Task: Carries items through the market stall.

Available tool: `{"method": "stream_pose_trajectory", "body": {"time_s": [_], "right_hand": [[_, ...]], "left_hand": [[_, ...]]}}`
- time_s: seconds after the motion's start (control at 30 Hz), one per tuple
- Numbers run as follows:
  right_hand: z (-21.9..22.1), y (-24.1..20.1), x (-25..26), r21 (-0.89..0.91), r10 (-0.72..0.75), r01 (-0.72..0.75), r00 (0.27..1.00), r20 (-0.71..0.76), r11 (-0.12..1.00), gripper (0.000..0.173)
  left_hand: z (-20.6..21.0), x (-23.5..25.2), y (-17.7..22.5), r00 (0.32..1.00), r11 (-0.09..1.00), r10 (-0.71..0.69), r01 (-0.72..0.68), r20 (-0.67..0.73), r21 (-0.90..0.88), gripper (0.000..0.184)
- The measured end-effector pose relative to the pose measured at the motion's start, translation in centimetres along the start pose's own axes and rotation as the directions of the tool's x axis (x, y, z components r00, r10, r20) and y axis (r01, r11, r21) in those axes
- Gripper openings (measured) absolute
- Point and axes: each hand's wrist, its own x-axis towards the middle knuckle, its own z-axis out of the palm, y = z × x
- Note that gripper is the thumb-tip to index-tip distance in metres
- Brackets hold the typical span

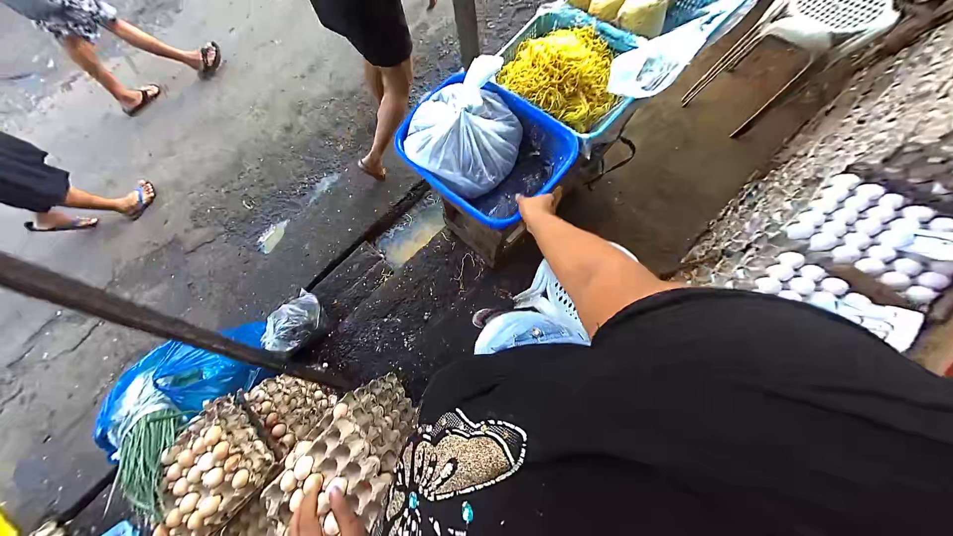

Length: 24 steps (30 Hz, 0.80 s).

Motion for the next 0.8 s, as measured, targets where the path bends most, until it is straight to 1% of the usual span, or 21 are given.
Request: {"method": "stream_pose_trajectory", "body": {"time_s": [0.07, 0.13, 0.2, 0.27, 0.3, 0.37, 0.4, 0.43, 0.53, 0.57, 0.6, 0.63, 0.7, 0.73, 0.77, 0.8], "right_hand": [[-0.1, 0.1, 0.7, -0.011, 0.064, -0.064, 0.998, -0.008, 0.998, 0.083], [-0.6, 1.3, 1.7, 0.043, 0.055, -0.057, 0.997, 0.055, 0.997, 0.086], [-2.5, 2.4, 3.3, 0.047, 0.018, -0.023, 0.994, 0.105, 0.999, 0.085], [-4.6, 4.5, 4.4, 0.018, -0.003, 0.000, 0.988, 0.156, 1.000, 0.086], [-5.4, 5.5, 4.7, 0.013, -0.021, 0.019, 0.985, 0.170, 1.000, 0.087], [-7.0, 7.4, 4.7, 0.031, -0.063, 0.058, 0.982, 0.177, 0.998, 0.088], [-7.9, 8.5, 4.3, 0.044, -0.079, 0.072, 0.981, 0.175, 0.996, 0.087], [-8.9, 9.5, 3.7, 0.052, -0.085, 0.077, 0.981, 0.175, 0.996, 0.086], [-12.4, 12.0, 2.1, 0.043, -0.083, 0.076, 0.979, 0.188, 0.996, 0.086], [-13.7, 12.8, 1.8, 0.014, -0.075, 0.073, 0.980, 0.182, 0.997, 0.086], [-15.1, 13.6, 1.8, -0.028, -0.067, 0.073, 0.982, 0.176, 0.997, 0.086], [-16.4, 14.5, 2.1, -0.080, -0.064, 0.078, 0.984, 0.169, 0.994, 0.084], [-19.0, 16.6, 3.8, -0.201, -0.077, 0.111, 0.982, 0.170, 0.973, 0.082], [-20.1, 17.2, 4.9, -0.253, -0.087, 0.128, 0.982, 0.168, 0.959, 0.080], [-21.0, 17.4, 6.1, -0.289, -0.086, 0.132, 0.982, 0.167, 0.948, 0.079], [-21.5, 17.1, 6.9, -0.312, -0.067, 0.113, 0.986, 0.152, 0.943, 0.077]], "left_hand": [[4.8, 4.0, 1.6, 0.992, 0.995, 0.085, -0.079, 0.091, -0.068, 0.039], [9.2, 9.3, 4.9, 0.970, 0.984, 0.143, -0.118, 0.196, -0.134, 0.038], [13.4, 14.9, 8.7, 0.928, 0.974, 0.195, -0.146, 0.318, -0.171, 0.037], [16.9, 20.2, 12.5, 0.862, 0.978, 0.194, -0.132, 0.467, -0.163, 0.038], [18.6, 22.6, 14.4, 0.814, 0.984, 0.169, -0.107, 0.556, -0.142, 0.040], [22.4, 26.1, 17.9, 0.728, 0.991, 0.128, -0.067, 0.673, -0.115, 0.041], [24.2, 27.3, 19.3, 0.705, 0.992, 0.121, -0.061, 0.699, -0.110, 0.041], [25.9, 28.2, 20.5, 0.699, 0.992, 0.122, -0.057, 0.705, -0.115, 0.040], [30.3, 30.4, 23.1, 0.726, 0.984, 0.150, -0.045, 0.671, -0.172, 0.043], [31.7, 31.0, 23.9, 0.722, 0.984, 0.143, -0.028, 0.677, -0.178, 0.046], [33.0, 31.6, 24.7, 0.701, 0.984, 0.120, 0.010, 0.703, -0.177, 0.049], [34.2, 32.1, 25.5, 0.666, 0.983, 0.099, 0.049, 0.740, -0.176, 0.053], [36.3, 32.4, 27.0, 0.554, 0.975, 0.086, 0.126, 0.828, -0.186, 0.054], [37.2, 32.1, 27.7, 0.493, 0.969, 0.093, 0.156, 0.865, -0.194, 0.051], [37.9, 31.5, 28.2, 0.449, 0.962, 0.102, 0.182, 0.888, -0.202, 0.045], [38.6, 30.7, 28.5, 0.429, 0.960, 0.093, 0.202, 0.899, -0.195, 0.039]]}}
